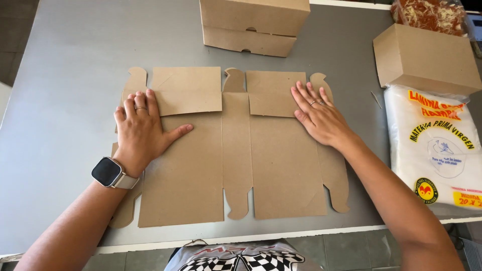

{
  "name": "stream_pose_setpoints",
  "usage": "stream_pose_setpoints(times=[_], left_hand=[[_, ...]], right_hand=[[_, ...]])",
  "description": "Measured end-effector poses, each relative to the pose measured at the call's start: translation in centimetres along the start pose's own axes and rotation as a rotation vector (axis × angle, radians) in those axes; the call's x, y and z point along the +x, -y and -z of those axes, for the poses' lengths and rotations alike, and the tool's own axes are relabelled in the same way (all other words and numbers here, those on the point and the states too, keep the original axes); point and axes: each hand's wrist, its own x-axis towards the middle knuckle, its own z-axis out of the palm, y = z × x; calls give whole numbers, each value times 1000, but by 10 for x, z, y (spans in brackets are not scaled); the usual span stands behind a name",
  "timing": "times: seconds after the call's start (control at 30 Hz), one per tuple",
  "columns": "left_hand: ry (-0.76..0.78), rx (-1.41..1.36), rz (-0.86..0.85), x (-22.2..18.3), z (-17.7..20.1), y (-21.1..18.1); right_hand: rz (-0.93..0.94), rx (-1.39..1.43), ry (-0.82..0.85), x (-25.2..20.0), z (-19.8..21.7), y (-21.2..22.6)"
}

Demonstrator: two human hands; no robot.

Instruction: Assembling cardboard boxes from flat templates by folding and tucking tabs.

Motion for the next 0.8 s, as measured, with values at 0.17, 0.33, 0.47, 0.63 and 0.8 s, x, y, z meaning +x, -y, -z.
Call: stream_pose_setpoints(times=[0.17,0.33,0.47,0.63,0.8], left_hand=[[8,55,-21,3,-4,0],[33,19,-9,1,-1,0],[69,2,0,2,-1,1],[71,-16,5,3,-4,1],[30,22,-14,1,-1,0]], right_hand=[[94,-66,-7,19,8,48],[241,-65,-7,45,-1,79],[159,74,24,29,22,76],[-86,77,-216,22,13,-42],[-299,409,-251,21,35,-84]])
